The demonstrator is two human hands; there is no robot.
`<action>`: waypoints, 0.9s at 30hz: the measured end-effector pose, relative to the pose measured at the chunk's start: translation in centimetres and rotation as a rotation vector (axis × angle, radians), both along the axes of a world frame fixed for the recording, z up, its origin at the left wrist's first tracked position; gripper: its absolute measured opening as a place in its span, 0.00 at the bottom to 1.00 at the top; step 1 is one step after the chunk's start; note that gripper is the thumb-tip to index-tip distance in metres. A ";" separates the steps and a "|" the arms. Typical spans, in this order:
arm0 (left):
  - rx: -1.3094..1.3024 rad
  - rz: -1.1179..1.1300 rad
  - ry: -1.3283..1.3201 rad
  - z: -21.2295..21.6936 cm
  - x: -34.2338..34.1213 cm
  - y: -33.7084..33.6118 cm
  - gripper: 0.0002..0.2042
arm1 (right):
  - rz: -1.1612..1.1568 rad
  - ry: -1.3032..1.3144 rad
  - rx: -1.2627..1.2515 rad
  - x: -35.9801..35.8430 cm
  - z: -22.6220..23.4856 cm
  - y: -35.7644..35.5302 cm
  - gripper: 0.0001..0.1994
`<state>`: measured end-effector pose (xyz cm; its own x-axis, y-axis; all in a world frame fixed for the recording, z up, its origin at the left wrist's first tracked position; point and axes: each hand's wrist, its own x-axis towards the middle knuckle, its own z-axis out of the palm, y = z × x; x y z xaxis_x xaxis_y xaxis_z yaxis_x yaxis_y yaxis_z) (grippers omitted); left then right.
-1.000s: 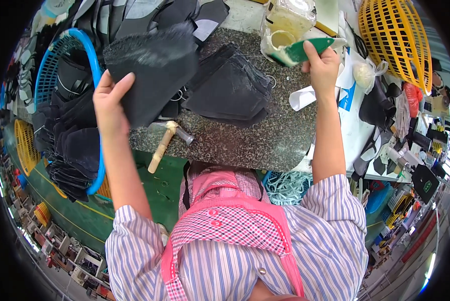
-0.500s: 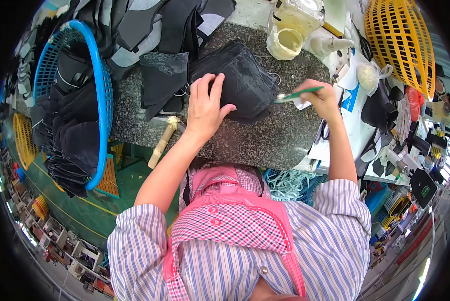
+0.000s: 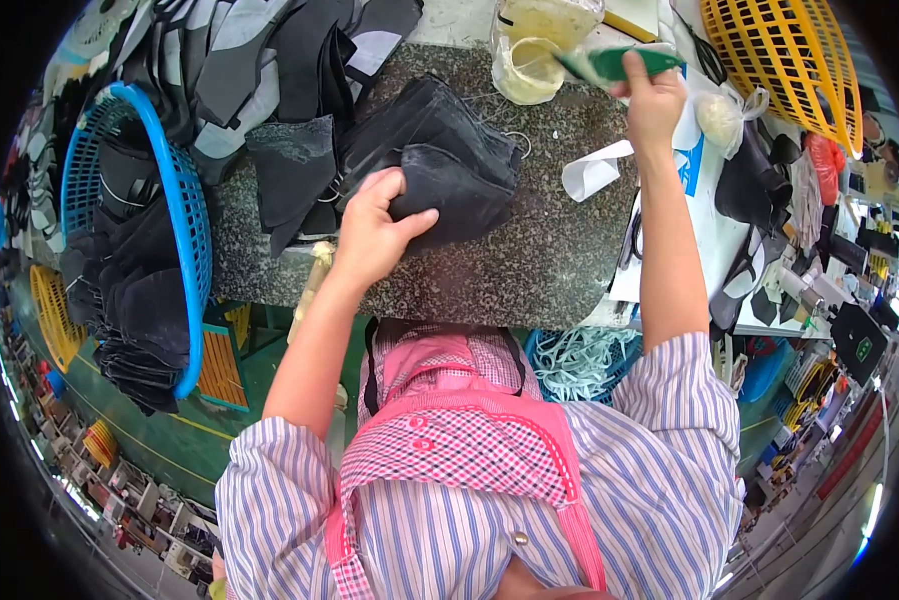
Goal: Applying adhesive to black shoe components using a brush at a workbench.
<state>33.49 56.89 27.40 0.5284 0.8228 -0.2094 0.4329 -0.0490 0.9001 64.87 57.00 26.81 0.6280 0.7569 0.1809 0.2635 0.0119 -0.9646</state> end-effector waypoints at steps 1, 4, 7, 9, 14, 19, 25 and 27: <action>-0.404 0.018 -0.222 1.5 -0.5 0.4 0.15 | -0.001 -0.001 -0.002 -0.2 0.3 -0.8 0.09; -0.728 0.209 -0.707 2.8 -3.5 0.7 0.23 | 0.122 0.059 -0.325 -2.0 1.5 -2.3 0.07; -0.565 0.372 -0.773 4.1 -4.2 1.8 0.21 | 0.334 0.653 0.079 -3.8 2.6 -2.7 0.08; -0.300 0.360 -0.787 5.2 -4.1 1.9 0.18 | 0.344 0.669 0.121 -4.4 2.9 -2.1 0.08; -0.544 0.526 -0.607 4.0 -3.2 2.3 0.19 | 0.562 0.781 0.076 -7.7 4.9 -2.2 0.09; -0.737 0.425 -0.775 1.2 -3.1 3.3 0.16 | 0.840 1.055 0.025 -9.7 4.5 -1.3 0.12; -0.341 0.423 -0.932 4.5 -4.2 4.7 0.16 | 0.959 0.690 -0.719 -9.8 2.6 -3.0 0.10; -0.330 0.486 -1.009 5.9 -4.6 5.1 0.14 | 0.934 0.701 -0.750 -9.2 2.3 -3.1 0.09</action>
<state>28.85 61.98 33.26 0.2214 0.9683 -0.1154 -0.5775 0.2256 0.7846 55.71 53.92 29.13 -0.3693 0.7177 -0.5903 -0.0920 -0.6603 -0.7453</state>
